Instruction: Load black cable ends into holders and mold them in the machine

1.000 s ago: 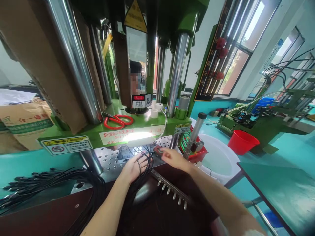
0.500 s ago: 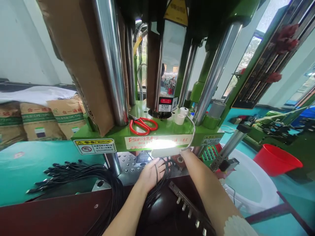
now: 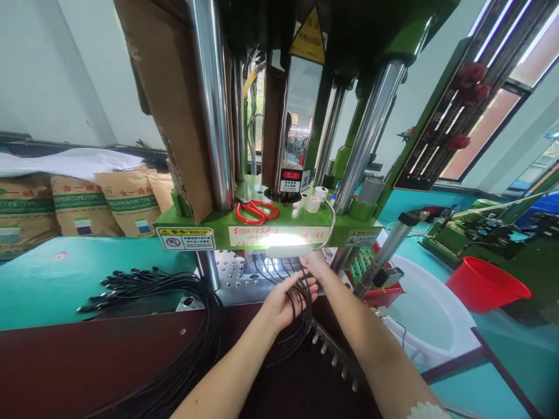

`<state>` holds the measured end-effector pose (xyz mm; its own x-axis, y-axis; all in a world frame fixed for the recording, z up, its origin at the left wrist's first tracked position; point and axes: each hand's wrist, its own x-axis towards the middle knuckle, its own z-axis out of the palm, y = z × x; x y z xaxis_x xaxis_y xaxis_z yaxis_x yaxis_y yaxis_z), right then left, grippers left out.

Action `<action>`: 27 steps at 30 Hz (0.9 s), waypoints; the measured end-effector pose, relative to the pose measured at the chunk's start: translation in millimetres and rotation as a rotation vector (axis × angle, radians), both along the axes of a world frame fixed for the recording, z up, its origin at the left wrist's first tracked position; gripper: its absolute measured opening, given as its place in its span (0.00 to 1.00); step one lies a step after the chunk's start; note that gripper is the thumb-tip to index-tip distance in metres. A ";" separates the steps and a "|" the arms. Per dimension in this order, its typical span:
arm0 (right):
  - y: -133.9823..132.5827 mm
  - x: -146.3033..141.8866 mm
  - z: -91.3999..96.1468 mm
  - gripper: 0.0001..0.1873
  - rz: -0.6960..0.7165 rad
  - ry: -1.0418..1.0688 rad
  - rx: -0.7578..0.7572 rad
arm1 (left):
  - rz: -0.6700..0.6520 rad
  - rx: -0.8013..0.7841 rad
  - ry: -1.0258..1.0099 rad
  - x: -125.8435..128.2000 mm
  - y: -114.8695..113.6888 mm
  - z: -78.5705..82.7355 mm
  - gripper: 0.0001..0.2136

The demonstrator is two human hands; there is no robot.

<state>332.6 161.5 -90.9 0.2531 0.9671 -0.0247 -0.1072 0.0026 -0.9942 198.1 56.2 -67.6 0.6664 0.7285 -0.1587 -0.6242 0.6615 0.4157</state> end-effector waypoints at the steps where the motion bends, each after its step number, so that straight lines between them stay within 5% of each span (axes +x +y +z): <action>1: -5.0 0.4 0.9 0.12 -0.007 0.010 -0.015 | 0.024 -0.033 0.035 5.2 -5.9 2.2 0.10; 9: -50.3 -0.9 10.6 0.08 -0.101 0.072 -0.018 | 0.045 -0.293 -0.059 10.4 -53.7 12.7 0.07; 17: -80.8 -8.2 13.0 0.07 -0.167 0.105 0.025 | -0.018 -0.286 -0.190 -17.5 -126.1 0.9 0.07; 23: -95.7 -13.1 13.6 0.09 -0.176 0.046 0.032 | -0.216 -0.035 -0.066 -32.2 -170.6 -9.3 0.05; 27: -102.7 6.2 9.9 0.09 -0.195 -0.010 -0.001 | 0.014 0.118 -0.062 -89.4 -155.7 27.5 0.05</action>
